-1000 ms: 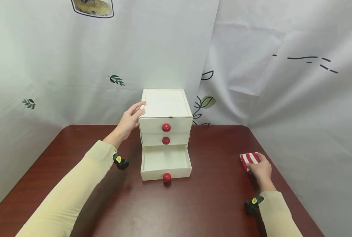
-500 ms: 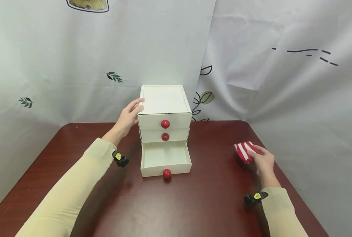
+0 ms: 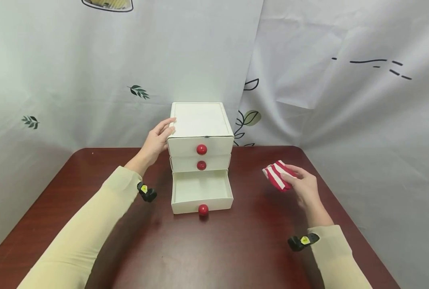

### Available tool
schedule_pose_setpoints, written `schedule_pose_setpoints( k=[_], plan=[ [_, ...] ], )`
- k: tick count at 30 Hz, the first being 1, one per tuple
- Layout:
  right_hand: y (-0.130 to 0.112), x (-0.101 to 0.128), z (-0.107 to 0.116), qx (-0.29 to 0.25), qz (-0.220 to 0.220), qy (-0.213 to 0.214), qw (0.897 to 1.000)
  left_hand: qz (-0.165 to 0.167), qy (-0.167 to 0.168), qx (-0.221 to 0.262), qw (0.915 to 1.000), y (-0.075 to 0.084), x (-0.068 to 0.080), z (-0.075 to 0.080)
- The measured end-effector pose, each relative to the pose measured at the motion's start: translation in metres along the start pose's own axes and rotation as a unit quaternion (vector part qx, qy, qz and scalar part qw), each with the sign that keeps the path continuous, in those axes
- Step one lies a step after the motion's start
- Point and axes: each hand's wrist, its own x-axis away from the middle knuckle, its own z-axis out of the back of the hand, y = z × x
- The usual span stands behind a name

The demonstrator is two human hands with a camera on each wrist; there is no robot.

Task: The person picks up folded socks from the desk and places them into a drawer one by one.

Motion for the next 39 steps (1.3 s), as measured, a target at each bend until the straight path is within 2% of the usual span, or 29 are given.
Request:
schedule_pose_setpoints(
  k=[4,8,16,23,30,39],
  plan=[
    [-0.011,0.007,-0.014,0.011,0.015,-0.024,1.000,-0.002,0.002,-0.004,1.0000,0.001,0.000,0.000],
    [-0.017,0.015,-0.028,-0.014,0.019,-0.061,0.998,0.003,0.002,0.000,1.0000,0.000,0.000,-0.001],
    [-0.016,0.024,-0.057,-0.030,0.017,-0.116,0.993,0.003,-0.005,0.009,0.9999,0.000,-0.001,-0.003],
    [-0.016,0.026,-0.086,-0.064,-0.010,-0.160,0.985,0.002,0.002,0.005,1.0000,0.000,0.001,-0.002],
    [-0.015,0.025,-0.112,-0.038,-0.037,-0.188,0.981,0.001,-0.006,0.001,1.0000,-0.001,0.001,-0.001],
    [-0.015,0.020,-0.154,-0.047,-0.077,-0.239,0.967,-0.007,0.003,0.000,1.0000,-0.001,0.000,-0.002]
  ],
)
